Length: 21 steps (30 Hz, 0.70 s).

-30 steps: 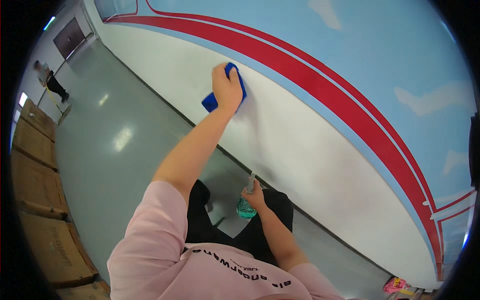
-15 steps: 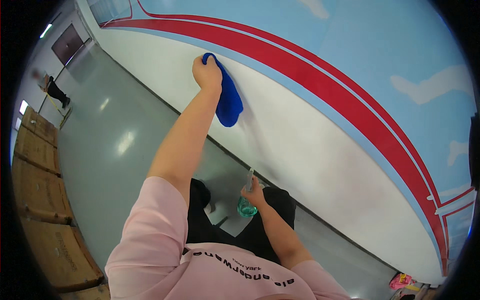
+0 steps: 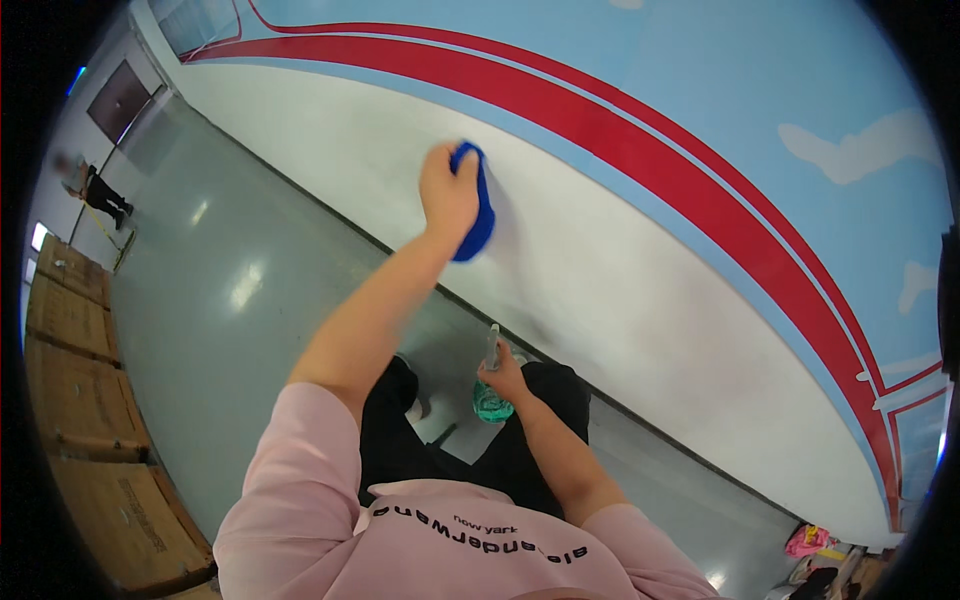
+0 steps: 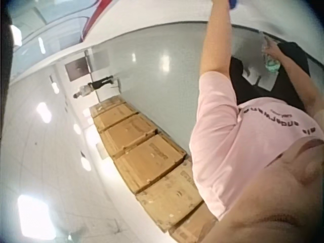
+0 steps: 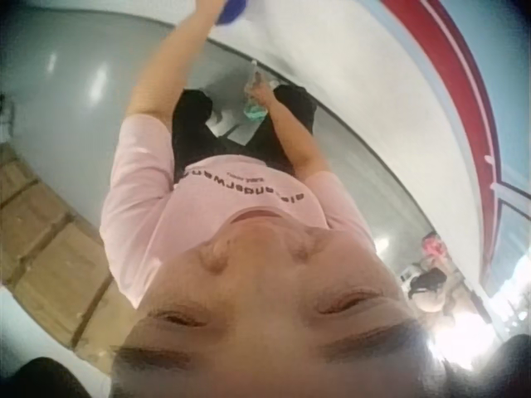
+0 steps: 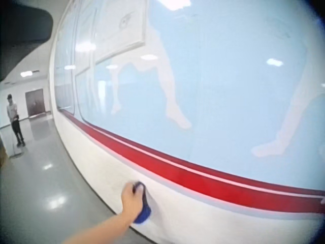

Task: Wipe down a white wall surface using a cleaning spray and a blue cloth.

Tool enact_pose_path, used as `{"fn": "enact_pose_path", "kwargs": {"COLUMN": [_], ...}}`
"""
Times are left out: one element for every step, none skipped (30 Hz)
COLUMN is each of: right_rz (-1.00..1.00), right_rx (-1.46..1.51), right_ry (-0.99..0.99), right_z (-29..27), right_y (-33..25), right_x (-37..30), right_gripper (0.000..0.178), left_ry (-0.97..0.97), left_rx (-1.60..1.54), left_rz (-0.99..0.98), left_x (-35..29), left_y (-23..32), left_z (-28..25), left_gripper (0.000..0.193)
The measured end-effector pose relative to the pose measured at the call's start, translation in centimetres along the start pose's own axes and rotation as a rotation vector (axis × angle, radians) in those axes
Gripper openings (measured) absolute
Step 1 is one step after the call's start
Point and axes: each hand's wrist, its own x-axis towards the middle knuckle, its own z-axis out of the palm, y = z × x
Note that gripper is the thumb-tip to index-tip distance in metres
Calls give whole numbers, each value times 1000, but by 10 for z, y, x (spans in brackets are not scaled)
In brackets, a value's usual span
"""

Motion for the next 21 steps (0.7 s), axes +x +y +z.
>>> {"fn": "enact_pose_path", "kwargs": {"right_rz": [22,19,27,36,39,36,33,35,5,-26,-22,-6,10,9,17,26,22,32,41,39,45], "right_rx": [-9,-11,-10,-9,-9,12,35,35,26,18,26,-19,-63,-56,-26,5,12,17,23,28,3], "right_ry": [-7,-8,-1,7,11,33,56,58,69,73,69,66,63,67,62,59,64,39,15,20,33], "right_z": [-1,-1,0,1,2,2,1,-1,0,2,4,2,1,1,1,2,3,2,2,3,4], "right_y": [-2,-3,-4,-4,-4,-4,-4,-4,-4,-6,-9,-10,-11,-11,-10,-9,-10,-10,-11,-12,-13], "right_x": [1,1,-1,-2,-3,-3,-2,-2,-3,-6,-7,-3,-1,-1,0,1,3,3,3,3,1], "right_gripper": [76,76,76,76,76,76,76,76,71,66,66,66,67,67,71,76,76,76,76,76,76], "left_ry": [-33,-12,-55,-99,-103,-103,-104,-107,-24,63,78,71,82,93,82,47,-2,-50,-55,-40,-27], "left_rx": [42,6,55,103,99,71,43,41,3,-29,-119,-119,-62,-6,13,21,58,95,95,78,58], "left_rz": [21,-14,-16,-16,-18,12,43,42,58,72,-24,-21,42,106,112,65,78,88,93,119,143], "left_x": [-16,-31,-43,-52,-59,-63,-65,-60,-49,-38,-26,-28,-32,-37,-43,-52,-60,-63,-61,-57,-52], "left_y": [-4,-6,-7,-9,-10,-6,-3,-1,7,9,3,2,3,3,-3,-9,-16,-14,-14,-15,-10], "left_z": [0,3,5,8,11,13,15,17,17,14,13,15,18,20,23,25,23,21,19,15,14], "left_gripper": [19,17,17,17,17,16,15,15,15,14,13,13,13,13,14,14,15,15,15,15,16]}}
